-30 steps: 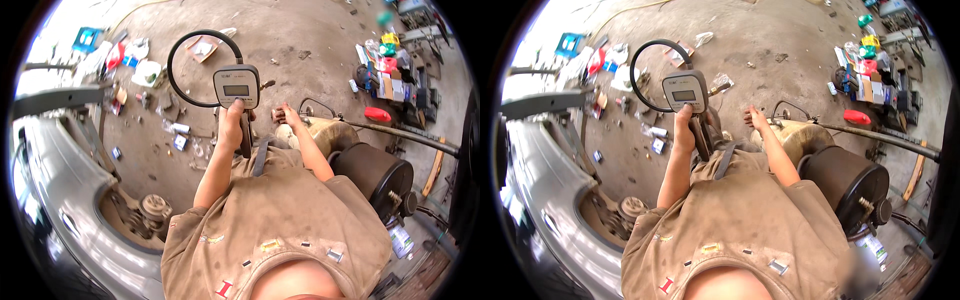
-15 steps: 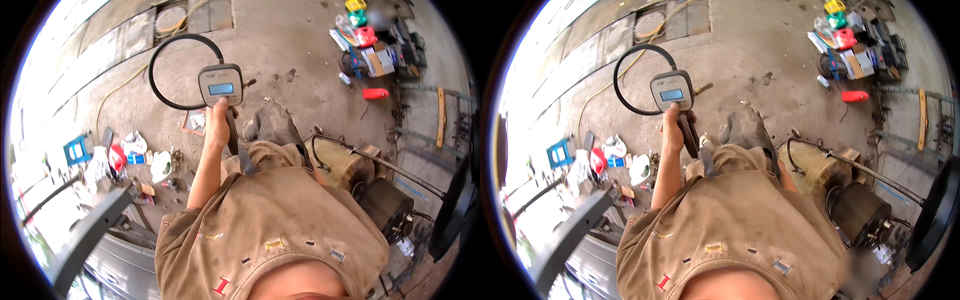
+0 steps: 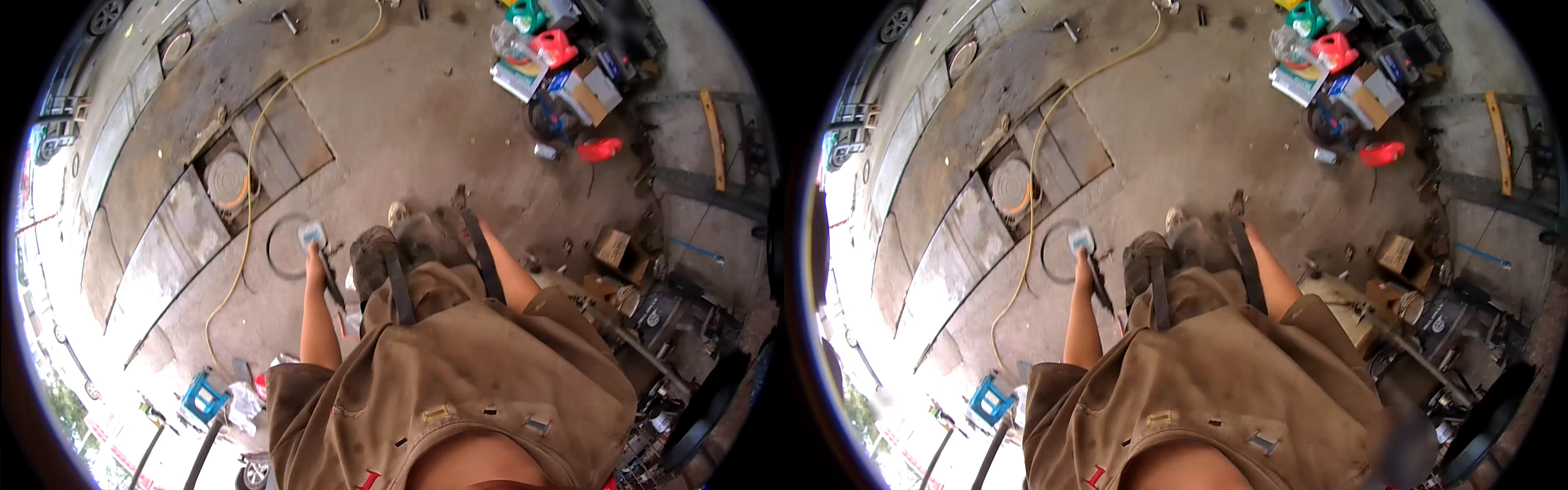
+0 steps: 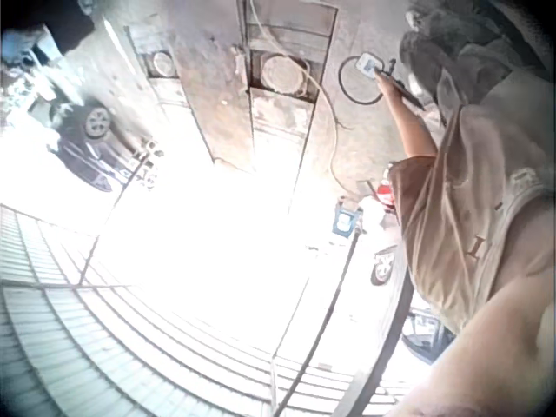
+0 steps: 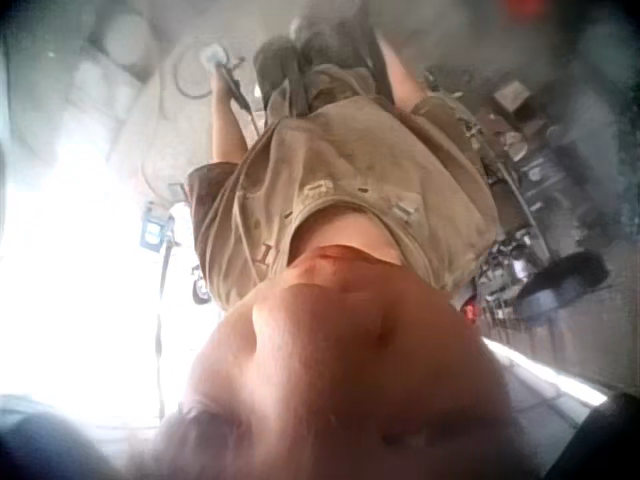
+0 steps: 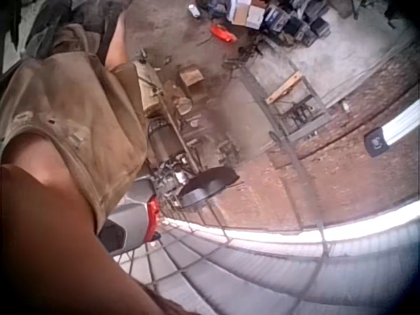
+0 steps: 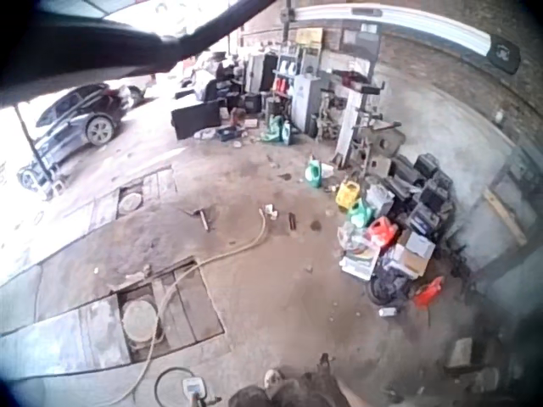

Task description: The person removes a tire from a car, places it on the floor, and then retrieves a new tire. They use a lug wrench to tighten the lug nuts on the new tire. The person then uses a tire inflator to inflate the tire.

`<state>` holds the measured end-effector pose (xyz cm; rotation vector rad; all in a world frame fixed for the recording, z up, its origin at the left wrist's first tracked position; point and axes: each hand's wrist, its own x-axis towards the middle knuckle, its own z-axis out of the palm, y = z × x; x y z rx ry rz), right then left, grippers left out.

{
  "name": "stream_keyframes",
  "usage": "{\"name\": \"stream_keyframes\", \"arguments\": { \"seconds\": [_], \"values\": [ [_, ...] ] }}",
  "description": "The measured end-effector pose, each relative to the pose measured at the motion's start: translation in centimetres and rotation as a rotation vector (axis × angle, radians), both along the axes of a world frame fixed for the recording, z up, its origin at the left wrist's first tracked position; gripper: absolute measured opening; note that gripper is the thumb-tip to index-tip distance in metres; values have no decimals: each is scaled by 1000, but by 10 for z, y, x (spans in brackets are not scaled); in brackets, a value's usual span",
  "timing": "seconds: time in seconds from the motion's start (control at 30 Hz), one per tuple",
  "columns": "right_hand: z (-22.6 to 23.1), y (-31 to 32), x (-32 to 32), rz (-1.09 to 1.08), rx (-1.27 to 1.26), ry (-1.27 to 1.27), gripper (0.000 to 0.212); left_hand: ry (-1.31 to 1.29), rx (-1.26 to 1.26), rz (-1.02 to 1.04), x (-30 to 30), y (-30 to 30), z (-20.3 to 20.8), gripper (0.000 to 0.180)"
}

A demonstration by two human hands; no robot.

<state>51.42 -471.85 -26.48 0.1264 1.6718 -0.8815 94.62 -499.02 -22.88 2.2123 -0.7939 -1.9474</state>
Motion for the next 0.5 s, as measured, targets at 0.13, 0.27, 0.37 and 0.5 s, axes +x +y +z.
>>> {"name": "stream_keyframes", "arguments": {
  "seconds": [0.13, 0.27, 0.37, 0.5],
  "values": [
    [32, -223, -132, -2, -337, 155, 38, -249, 208, 23, 3, -62, -47, 91],
    [15, -425, -249, 366, -140, 267, 37, -206, 338, 140, -28, -96, -76, 100],
    [-56, -537, -357, 379, 90, 293, 36, -198, 463, 127, -81, -159, -110, 93],
    [-240, -671, -504, 316, 311, 494, 39, -124, 389, 283, -193, -272, -147, 81]
  ]
}}
